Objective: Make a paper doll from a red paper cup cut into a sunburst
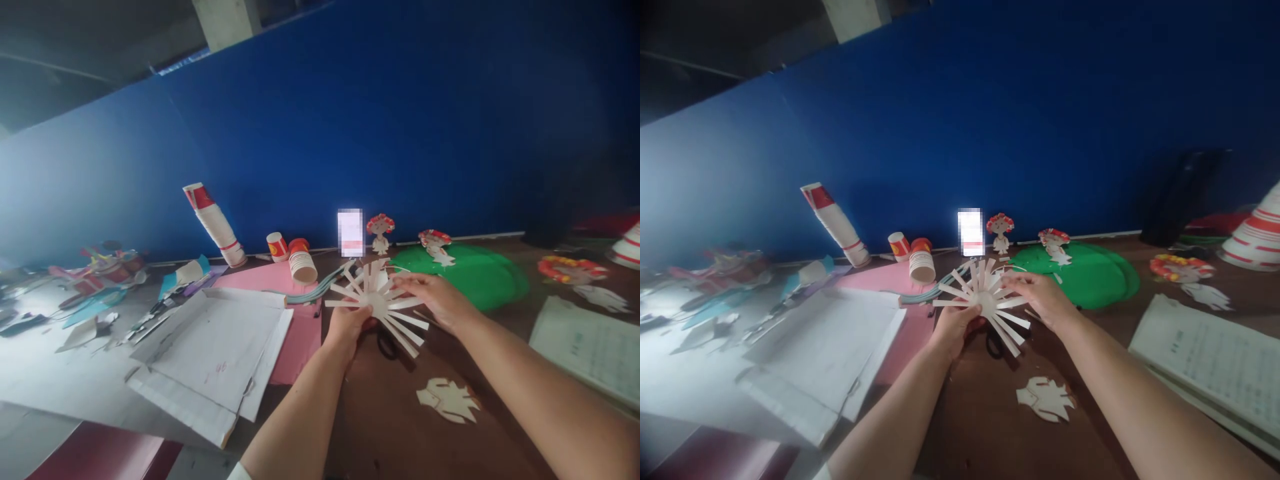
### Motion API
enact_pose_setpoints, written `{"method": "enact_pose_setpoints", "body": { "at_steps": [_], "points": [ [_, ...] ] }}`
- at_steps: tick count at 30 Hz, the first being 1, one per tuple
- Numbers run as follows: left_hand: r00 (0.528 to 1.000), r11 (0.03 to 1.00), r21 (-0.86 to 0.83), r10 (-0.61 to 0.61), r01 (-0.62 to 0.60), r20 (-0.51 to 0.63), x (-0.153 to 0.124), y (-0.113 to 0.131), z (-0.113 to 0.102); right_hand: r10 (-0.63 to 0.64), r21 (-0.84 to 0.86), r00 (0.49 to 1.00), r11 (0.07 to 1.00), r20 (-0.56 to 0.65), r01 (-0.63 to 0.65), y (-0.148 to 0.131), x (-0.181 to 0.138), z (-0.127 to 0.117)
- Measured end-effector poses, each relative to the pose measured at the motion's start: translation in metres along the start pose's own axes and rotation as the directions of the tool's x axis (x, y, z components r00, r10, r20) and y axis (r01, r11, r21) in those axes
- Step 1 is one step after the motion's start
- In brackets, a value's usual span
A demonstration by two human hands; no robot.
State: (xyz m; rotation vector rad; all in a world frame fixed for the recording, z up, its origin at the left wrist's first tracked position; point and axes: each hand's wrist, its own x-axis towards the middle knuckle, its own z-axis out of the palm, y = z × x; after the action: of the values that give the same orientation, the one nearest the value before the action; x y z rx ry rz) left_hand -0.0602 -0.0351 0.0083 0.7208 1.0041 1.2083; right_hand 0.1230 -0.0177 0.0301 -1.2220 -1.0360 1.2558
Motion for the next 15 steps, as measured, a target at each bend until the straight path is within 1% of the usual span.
{"method": "enact_pose_setpoints", "body": {
  "at_steps": [4,9,12,15],
  "points": [
    [0.999,0.998,-0.053,-0.031,0.033,0.041,-0.0019,-0.0001,0.0004,0.026,0.018,1.0,1.0,-0.012,-0.026,-0.0033,-0.0022,-0.0001],
    [0.989,0.986,-0.114,-0.113,0.124,0.098,-0.0036,0.0,-0.0006,0.078,0.078,0.996,0.994,0.035,-0.081,-0.0084,-0.0052,-0.0007],
    [0.981,0.98,-0.134,-0.13,0.15,0.144,-0.0053,0.0009,-0.0007,0.104,0.094,0.993,0.99,0.055,-0.109,-0.0086,-0.0037,-0.0025],
    [0.979,0.977,-0.146,-0.133,0.156,0.154,-0.0068,0.0024,0.0,0.114,0.102,0.992,0.988,0.054,-0.119,-0.0078,-0.0021,-0.0036]
  ]
}}
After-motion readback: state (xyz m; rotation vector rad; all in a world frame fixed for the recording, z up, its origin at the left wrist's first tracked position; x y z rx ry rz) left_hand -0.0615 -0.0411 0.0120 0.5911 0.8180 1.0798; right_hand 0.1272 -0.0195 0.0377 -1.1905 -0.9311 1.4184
